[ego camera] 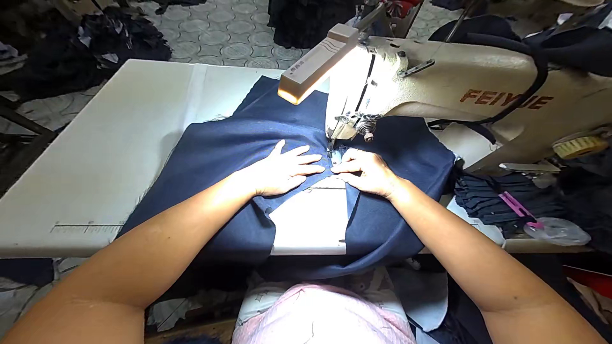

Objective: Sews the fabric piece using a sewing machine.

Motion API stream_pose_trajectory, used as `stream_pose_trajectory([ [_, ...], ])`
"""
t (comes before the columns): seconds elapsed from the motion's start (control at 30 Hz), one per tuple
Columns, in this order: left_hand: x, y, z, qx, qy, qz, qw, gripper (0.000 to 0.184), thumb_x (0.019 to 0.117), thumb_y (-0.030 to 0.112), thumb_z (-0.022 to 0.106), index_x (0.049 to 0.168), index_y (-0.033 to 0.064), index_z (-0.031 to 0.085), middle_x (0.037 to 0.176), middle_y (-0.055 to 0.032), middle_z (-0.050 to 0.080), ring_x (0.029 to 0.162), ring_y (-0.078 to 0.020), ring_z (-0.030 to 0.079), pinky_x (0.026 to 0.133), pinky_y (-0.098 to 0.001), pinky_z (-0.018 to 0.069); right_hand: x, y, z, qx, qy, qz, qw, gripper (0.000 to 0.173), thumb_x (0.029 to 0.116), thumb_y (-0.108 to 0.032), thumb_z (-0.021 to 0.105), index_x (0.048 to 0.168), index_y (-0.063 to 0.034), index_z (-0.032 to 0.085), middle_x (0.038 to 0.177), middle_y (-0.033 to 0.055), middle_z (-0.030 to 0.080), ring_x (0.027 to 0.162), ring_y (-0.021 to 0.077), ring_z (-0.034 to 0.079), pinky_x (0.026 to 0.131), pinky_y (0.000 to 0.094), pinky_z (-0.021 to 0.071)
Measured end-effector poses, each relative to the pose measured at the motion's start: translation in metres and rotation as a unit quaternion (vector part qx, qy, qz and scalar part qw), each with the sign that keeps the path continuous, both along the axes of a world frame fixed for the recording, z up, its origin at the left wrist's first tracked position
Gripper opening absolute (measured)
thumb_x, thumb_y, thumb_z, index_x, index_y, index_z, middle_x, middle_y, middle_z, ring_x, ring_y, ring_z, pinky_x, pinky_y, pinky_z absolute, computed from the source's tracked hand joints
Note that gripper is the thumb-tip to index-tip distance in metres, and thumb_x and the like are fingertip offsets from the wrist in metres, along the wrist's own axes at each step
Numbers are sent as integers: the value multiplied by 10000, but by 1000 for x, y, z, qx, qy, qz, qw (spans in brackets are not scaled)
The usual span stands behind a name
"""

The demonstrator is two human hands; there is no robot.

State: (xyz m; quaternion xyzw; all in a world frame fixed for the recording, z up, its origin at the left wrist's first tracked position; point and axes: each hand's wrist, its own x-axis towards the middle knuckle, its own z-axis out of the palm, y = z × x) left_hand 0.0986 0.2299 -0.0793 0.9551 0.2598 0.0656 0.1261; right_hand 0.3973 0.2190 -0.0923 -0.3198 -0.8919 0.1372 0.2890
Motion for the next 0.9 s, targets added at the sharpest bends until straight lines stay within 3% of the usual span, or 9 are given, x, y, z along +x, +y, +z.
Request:
stream_pose_trajectory([
  [0.27, 0, 20, 4, -8, 4, -7, 1000, 520, 1065, 346, 284, 1523, 287, 523, 1634, 29, 413, 1570, -317, 234, 1129, -816, 88, -3, 11, 3, -19, 7, -11, 1000, 223, 907, -148, 662, 1056, -93, 819, 969, 122, 719, 899, 255, 687, 772, 489, 546],
  [0.43, 3, 25, 12, -36, 31, 17, 999, 491, 1070, 310, 327, 1521, 313, 522, 1646, 67, 387, 1584, -263, 197, 1167, -776, 42, -4, 16, 3, -8, -5, -24, 1000, 217, 922, -191, 666, 1053, -129, 827, 920, 97, 711, 871, 244, 678, 752, 481, 537],
  [0.63, 2, 33, 11, -34, 15, 6, 999, 487, 1062, 302, 347, 1510, 296, 539, 1634, 50, 410, 1576, -280, 221, 1155, -791, 54, -5, 17, 4, -8, 0, -28, 1000, 207, 923, -220, 681, 1027, -125, 832, 914, 88, 727, 861, 236, 685, 756, 473, 542],
  [0.9, 5, 51, 15, -35, 20, 37, 999, 463, 1066, 289, 391, 1502, 294, 546, 1634, 39, 410, 1573, -287, 228, 1156, -788, 61, -6, 25, -1, 5, 41, -50, 998, 197, 895, -111, 653, 978, -24, 808, 930, 155, 759, 917, 282, 725, 867, 463, 559],
])
